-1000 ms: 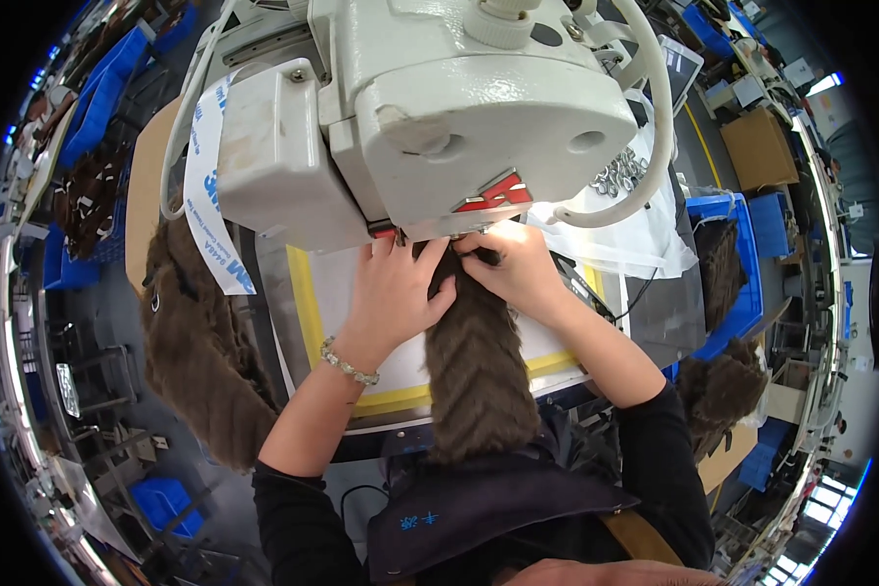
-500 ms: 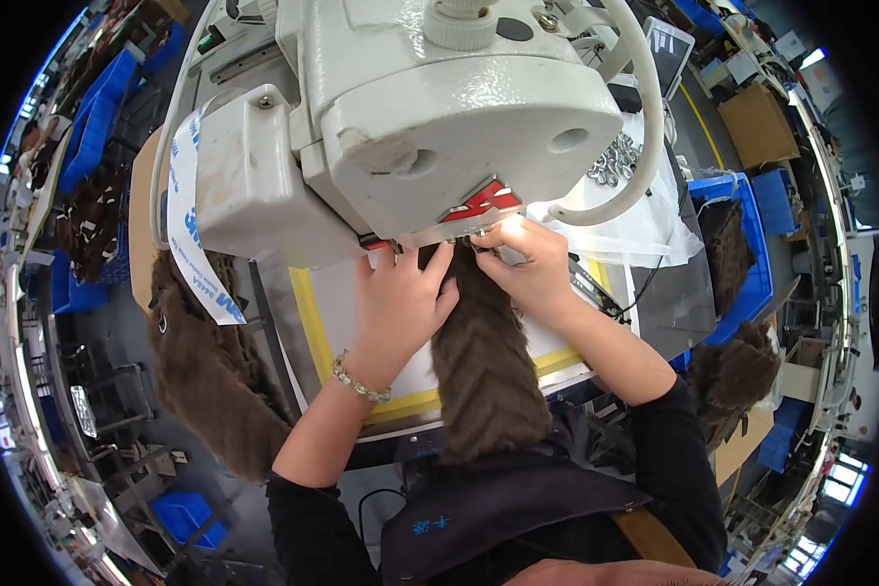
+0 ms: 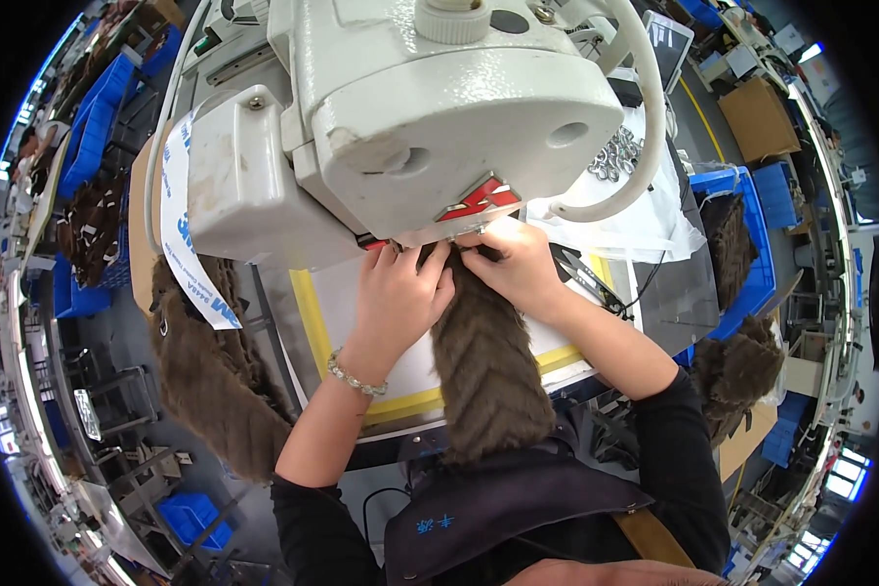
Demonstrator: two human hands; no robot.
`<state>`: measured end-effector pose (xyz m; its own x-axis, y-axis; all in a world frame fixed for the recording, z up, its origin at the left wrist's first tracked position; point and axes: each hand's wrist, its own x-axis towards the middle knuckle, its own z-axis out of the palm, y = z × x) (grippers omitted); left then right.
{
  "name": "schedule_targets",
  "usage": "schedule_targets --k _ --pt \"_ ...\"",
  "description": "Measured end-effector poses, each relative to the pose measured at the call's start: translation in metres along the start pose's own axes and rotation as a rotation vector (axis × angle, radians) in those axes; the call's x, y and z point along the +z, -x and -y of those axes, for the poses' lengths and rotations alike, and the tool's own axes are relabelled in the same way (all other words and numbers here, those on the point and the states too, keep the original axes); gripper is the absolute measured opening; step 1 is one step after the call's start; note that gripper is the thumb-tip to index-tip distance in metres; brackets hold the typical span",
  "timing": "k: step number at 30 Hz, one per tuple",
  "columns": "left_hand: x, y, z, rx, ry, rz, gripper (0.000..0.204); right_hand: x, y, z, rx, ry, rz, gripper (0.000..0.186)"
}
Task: Sewing and assembling leather and fur components using an industrial sewing machine.
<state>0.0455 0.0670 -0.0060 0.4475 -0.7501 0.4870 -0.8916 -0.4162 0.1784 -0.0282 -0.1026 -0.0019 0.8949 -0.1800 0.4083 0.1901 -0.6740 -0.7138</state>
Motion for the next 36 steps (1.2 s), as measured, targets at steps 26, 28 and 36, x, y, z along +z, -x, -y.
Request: schedule_targets --k 26,28,36 --pt "-0.008 -0.011 -0.003 -0.068 -0.028 0.085 0.025 -0.007 0.0 -0.003 -0.283 0.22 0.077 0.021" --pt "-0.005 -0.009 0.0 -0.069 -0.013 0.071 0.026 -0.01 -0.001 -0.001 -0.605 0.398 0.088 0.016" --pt "-0.002 -0.01 0.004 -0.054 0.034 0.024 0.029 -0.006 0.0 0.002 -0.419 0.557 -0.112 0.018"
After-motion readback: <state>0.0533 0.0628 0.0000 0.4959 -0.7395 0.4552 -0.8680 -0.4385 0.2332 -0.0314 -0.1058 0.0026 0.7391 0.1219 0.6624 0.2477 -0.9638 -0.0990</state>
